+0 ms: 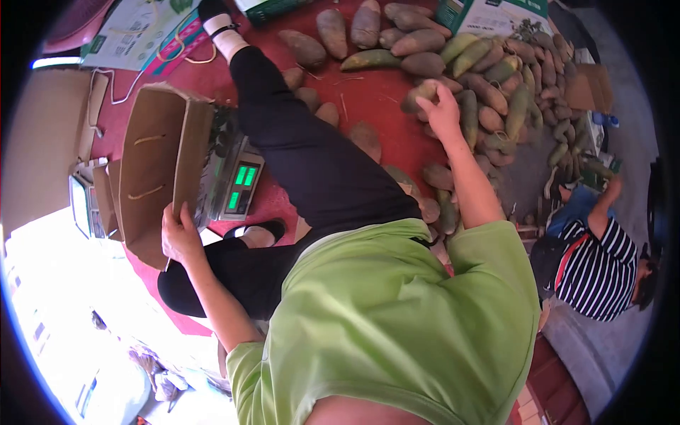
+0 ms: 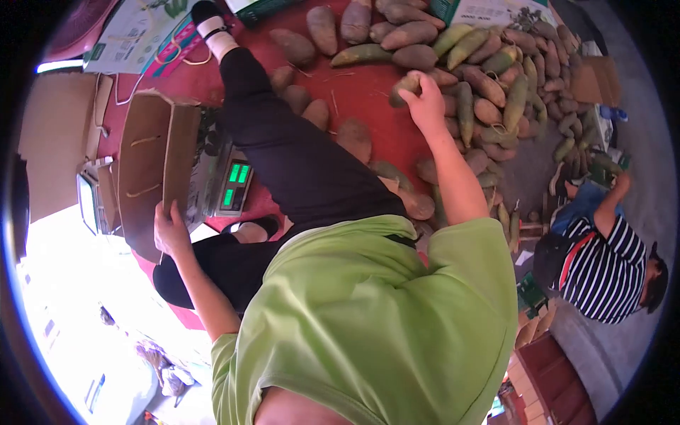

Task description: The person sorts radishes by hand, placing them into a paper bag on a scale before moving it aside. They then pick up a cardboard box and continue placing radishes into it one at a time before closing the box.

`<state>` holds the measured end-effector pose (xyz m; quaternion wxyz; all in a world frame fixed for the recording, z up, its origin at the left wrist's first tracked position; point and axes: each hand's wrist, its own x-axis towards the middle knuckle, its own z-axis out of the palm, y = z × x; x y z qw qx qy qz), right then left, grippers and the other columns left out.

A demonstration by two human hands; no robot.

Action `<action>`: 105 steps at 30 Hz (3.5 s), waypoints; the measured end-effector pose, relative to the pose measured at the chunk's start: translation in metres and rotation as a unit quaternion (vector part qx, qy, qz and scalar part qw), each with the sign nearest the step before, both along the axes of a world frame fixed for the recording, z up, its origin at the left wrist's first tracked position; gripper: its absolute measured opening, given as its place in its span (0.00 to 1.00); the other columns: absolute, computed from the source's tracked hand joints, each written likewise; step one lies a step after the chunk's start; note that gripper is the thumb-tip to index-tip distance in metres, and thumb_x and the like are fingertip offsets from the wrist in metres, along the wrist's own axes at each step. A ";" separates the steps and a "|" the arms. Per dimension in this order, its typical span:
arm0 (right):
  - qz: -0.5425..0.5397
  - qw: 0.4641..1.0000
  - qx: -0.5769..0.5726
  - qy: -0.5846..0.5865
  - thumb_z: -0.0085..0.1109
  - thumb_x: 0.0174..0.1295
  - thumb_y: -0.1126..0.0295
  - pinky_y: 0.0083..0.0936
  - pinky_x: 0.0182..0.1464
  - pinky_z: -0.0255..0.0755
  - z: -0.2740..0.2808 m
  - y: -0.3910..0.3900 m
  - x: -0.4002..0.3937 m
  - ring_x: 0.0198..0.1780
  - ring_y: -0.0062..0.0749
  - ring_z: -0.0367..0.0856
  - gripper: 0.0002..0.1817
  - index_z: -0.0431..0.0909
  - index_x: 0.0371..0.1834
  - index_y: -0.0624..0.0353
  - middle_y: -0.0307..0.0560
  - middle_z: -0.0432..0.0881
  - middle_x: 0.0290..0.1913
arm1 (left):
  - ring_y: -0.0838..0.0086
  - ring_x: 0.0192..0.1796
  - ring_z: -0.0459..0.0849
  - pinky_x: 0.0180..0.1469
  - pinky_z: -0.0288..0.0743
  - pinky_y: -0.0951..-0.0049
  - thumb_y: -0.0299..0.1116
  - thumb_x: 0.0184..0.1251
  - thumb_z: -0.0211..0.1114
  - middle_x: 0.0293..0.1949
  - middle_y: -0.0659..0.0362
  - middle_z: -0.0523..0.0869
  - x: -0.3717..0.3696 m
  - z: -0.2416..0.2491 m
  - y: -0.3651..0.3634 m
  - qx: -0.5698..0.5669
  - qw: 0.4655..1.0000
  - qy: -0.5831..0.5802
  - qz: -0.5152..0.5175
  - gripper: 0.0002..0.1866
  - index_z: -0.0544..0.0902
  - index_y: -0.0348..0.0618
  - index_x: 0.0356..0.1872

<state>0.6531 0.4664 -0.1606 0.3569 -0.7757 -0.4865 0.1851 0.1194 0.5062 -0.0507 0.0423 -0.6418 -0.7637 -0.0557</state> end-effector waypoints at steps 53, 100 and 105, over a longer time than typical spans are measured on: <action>0.179 0.814 -0.552 -0.016 0.71 0.41 0.55 0.45 0.64 0.62 -0.131 -0.107 -0.068 0.67 0.45 0.63 0.41 0.65 0.64 0.41 0.47 0.67 0.64 | 0.57 0.38 0.84 0.35 0.74 0.58 0.50 0.64 0.59 0.37 0.56 0.86 -0.002 -0.006 -0.002 0.002 0.999 0.036 0.012 0.16 0.81 0.53 0.45; 0.324 0.859 0.257 0.301 0.69 0.50 0.71 0.23 0.54 0.70 0.163 0.165 -0.337 0.51 0.29 0.76 0.25 0.71 0.51 0.61 0.48 0.78 0.48 | 0.60 0.38 0.83 0.36 0.75 0.59 0.46 0.61 0.61 0.34 0.60 0.84 0.003 0.012 -0.002 0.000 0.999 -0.034 0.019 0.11 0.80 0.53 0.38; 0.244 0.896 0.211 0.306 0.65 0.53 0.73 0.23 0.47 0.74 0.110 0.152 -0.238 0.43 0.27 0.80 0.16 0.77 0.46 0.62 0.45 0.82 0.40 | 0.57 0.40 0.83 0.36 0.75 0.57 0.49 0.62 0.59 0.37 0.58 0.85 -0.002 0.006 0.000 -0.016 0.999 -0.033 0.022 0.14 0.80 0.54 0.42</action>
